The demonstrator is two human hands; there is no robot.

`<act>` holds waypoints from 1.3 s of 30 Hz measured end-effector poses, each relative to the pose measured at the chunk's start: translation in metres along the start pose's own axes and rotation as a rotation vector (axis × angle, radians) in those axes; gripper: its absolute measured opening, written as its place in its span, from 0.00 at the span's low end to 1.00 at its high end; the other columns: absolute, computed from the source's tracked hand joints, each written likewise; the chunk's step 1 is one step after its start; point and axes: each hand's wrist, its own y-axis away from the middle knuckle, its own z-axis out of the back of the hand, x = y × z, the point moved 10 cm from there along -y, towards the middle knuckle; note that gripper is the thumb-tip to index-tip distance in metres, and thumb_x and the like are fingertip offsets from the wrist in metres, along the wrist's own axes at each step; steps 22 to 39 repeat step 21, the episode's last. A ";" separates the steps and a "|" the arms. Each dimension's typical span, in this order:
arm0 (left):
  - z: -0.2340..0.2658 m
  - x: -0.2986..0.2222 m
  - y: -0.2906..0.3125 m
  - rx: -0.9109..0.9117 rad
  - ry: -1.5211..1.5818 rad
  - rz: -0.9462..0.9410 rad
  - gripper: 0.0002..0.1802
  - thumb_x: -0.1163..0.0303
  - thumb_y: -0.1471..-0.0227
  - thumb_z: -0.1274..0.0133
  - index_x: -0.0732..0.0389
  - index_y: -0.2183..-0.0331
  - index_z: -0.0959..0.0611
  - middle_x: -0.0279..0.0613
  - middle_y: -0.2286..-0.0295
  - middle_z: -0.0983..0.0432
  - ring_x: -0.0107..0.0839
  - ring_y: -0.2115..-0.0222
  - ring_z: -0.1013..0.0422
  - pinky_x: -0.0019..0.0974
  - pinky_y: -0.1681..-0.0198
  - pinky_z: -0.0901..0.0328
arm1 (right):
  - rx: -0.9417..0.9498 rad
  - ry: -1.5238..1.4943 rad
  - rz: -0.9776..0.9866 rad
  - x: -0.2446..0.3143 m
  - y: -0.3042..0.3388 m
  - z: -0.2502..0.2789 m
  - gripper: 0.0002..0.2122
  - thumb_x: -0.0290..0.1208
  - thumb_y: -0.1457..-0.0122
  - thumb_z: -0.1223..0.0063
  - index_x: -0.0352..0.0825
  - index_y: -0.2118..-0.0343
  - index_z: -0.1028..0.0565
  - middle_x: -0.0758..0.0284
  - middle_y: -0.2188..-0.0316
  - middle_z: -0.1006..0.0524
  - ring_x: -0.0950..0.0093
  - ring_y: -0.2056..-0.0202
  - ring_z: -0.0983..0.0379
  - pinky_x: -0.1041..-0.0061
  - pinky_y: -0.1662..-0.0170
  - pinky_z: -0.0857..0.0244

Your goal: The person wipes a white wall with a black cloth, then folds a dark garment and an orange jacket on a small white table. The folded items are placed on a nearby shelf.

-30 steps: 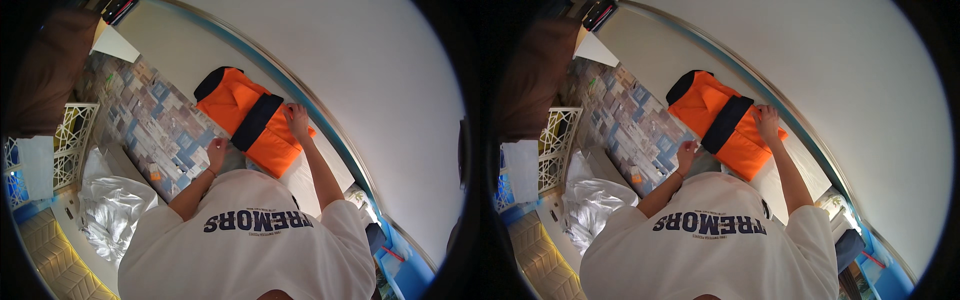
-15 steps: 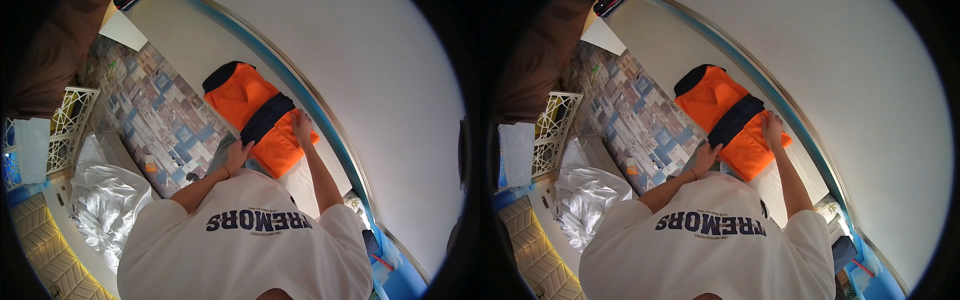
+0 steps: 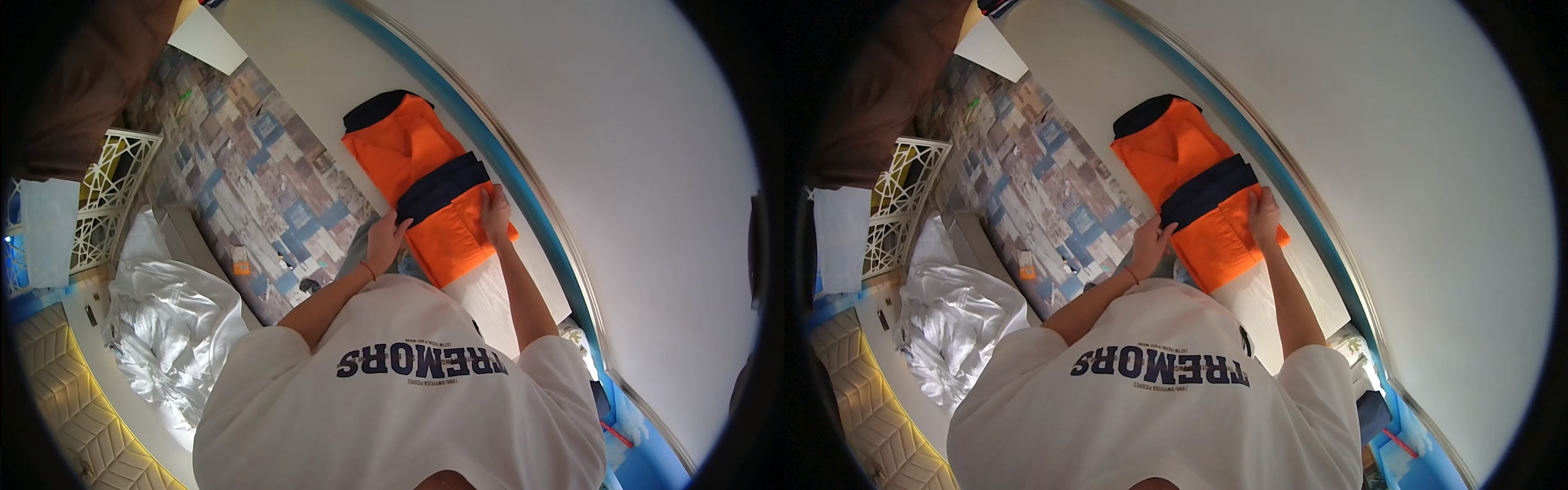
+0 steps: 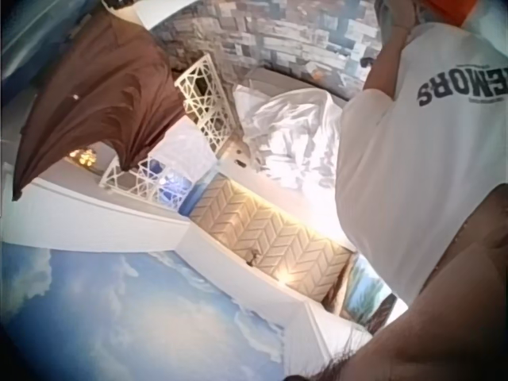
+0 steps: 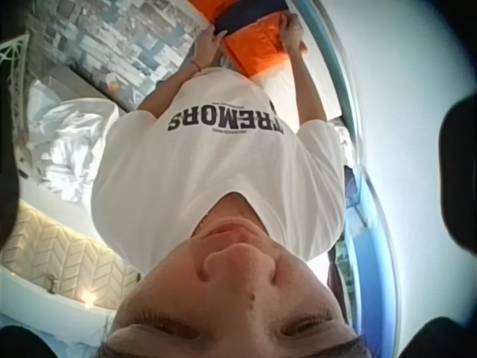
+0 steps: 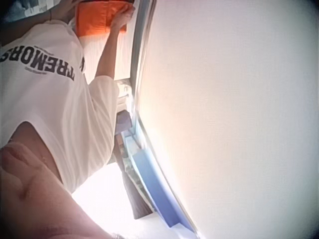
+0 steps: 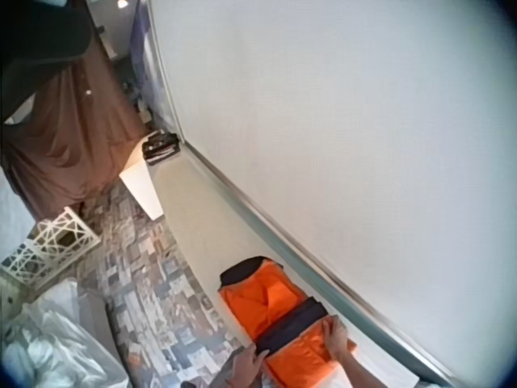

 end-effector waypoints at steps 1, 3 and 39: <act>-0.002 -0.001 -0.001 0.026 -0.035 -0.022 0.16 0.61 0.42 0.44 0.64 0.71 0.27 0.50 0.82 0.27 0.44 0.84 0.26 0.41 0.79 0.34 | -0.007 0.009 0.019 -0.001 -0.001 0.000 0.09 0.33 0.38 0.48 0.33 0.65 0.32 0.50 0.74 0.26 0.47 0.71 0.29 0.53 0.71 0.37; 0.002 -0.032 0.001 -0.043 -0.111 -0.329 0.14 0.63 0.43 0.44 0.64 0.70 0.26 0.52 0.79 0.27 0.48 0.78 0.26 0.43 0.76 0.33 | -0.088 -0.004 0.133 0.011 -0.002 0.007 0.09 0.33 0.37 0.47 0.33 0.65 0.31 0.51 0.78 0.28 0.49 0.76 0.30 0.56 0.74 0.38; 0.060 0.012 -0.027 -0.205 -0.540 -0.423 0.33 0.70 0.46 0.42 0.59 0.41 0.37 0.57 0.46 0.32 0.49 0.42 0.36 0.42 0.44 0.36 | 0.245 0.300 0.495 0.076 0.008 0.011 0.35 0.27 0.49 0.41 0.44 0.36 0.42 0.54 0.44 0.32 0.62 0.43 0.35 0.61 0.39 0.43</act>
